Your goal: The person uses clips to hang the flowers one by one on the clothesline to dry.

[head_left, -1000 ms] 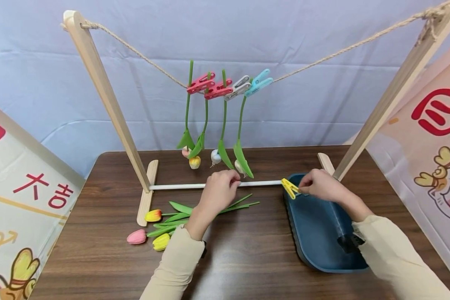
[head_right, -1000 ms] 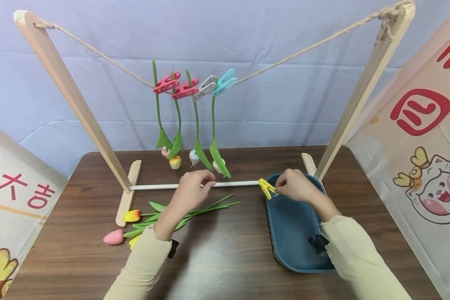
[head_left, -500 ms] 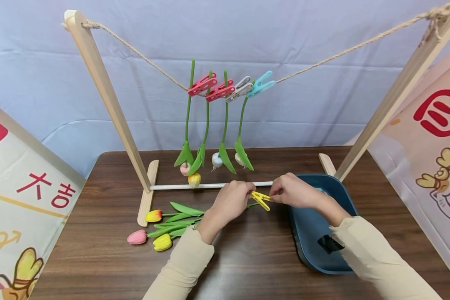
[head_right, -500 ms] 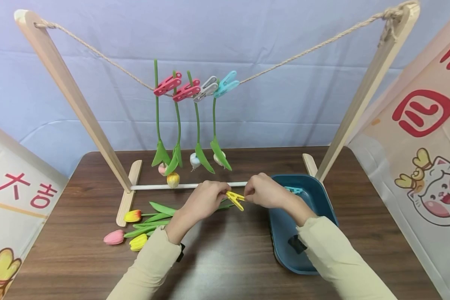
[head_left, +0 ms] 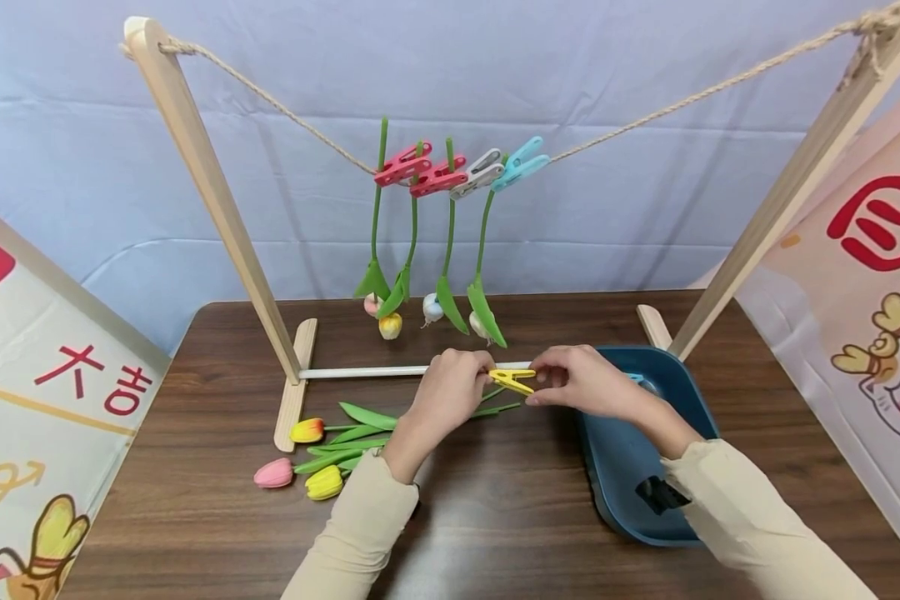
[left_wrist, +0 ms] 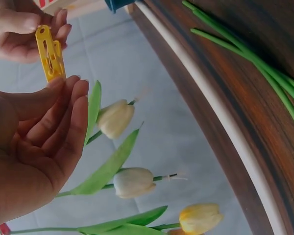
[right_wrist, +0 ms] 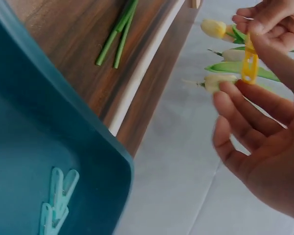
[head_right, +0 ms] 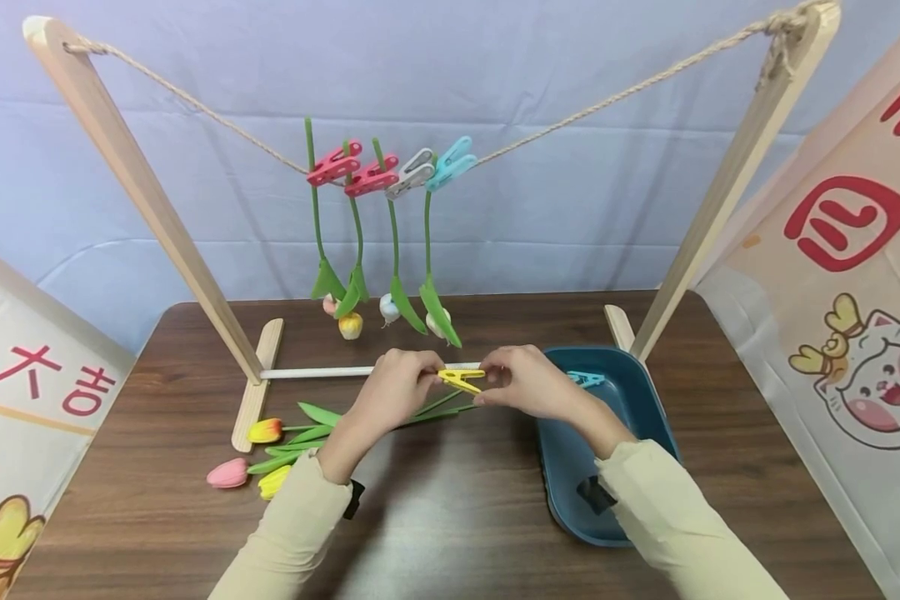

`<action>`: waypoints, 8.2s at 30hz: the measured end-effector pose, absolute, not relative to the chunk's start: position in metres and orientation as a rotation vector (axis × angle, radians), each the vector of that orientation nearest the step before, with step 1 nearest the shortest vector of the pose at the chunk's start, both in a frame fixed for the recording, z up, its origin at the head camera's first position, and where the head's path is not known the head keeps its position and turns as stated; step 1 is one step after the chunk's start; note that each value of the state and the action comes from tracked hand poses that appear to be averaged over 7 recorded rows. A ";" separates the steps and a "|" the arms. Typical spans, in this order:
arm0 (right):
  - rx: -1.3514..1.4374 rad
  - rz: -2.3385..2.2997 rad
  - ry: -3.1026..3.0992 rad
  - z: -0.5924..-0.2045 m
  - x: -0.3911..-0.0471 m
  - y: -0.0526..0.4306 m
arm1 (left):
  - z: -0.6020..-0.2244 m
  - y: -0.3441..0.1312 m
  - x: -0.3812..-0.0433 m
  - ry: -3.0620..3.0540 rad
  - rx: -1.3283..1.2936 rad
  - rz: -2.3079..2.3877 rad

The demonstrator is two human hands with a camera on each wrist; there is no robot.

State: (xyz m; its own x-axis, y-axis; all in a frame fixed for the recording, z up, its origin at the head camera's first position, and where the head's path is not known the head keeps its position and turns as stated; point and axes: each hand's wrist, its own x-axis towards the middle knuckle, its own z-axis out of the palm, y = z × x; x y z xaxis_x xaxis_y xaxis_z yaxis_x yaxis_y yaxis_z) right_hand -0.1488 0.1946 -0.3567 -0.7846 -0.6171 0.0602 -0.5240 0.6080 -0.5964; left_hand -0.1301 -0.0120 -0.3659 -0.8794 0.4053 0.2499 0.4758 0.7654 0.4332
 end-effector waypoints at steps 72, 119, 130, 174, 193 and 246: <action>-0.489 -1.033 2.927 -0.373 -0.139 0.287 | -0.388 -0.047 -0.130 -2.809 -0.334 -0.583; -0.671 -1.020 3.095 -0.289 -0.160 0.258 | -0.285 0.012 -0.155 -2.477 -0.417 -0.916; -0.755 -1.117 3.216 -0.224 -0.167 0.227 | -0.288 0.013 -0.154 -2.476 -0.415 -0.929; -0.666 -0.672 3.384 -0.147 -0.198 0.179 | -0.296 0.014 -0.153 -2.442 -0.474 -0.872; -0.599 -0.950 3.315 -0.157 -0.186 0.183 | -0.299 0.014 -0.157 -2.414 -0.530 -0.953; -0.363 -0.956 2.784 -0.380 -0.180 0.290 | -0.346 -0.015 -0.146 -2.597 -0.357 -0.964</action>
State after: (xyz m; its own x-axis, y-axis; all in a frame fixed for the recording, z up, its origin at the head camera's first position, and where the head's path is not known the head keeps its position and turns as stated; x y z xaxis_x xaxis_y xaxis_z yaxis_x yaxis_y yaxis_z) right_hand -0.1804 0.2897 -0.3800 -0.9550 -0.2840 -0.0855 -0.1715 0.7640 -0.6220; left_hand -0.1456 -0.0155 -0.3462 -0.9081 0.1128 0.4032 0.3487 0.7370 0.5791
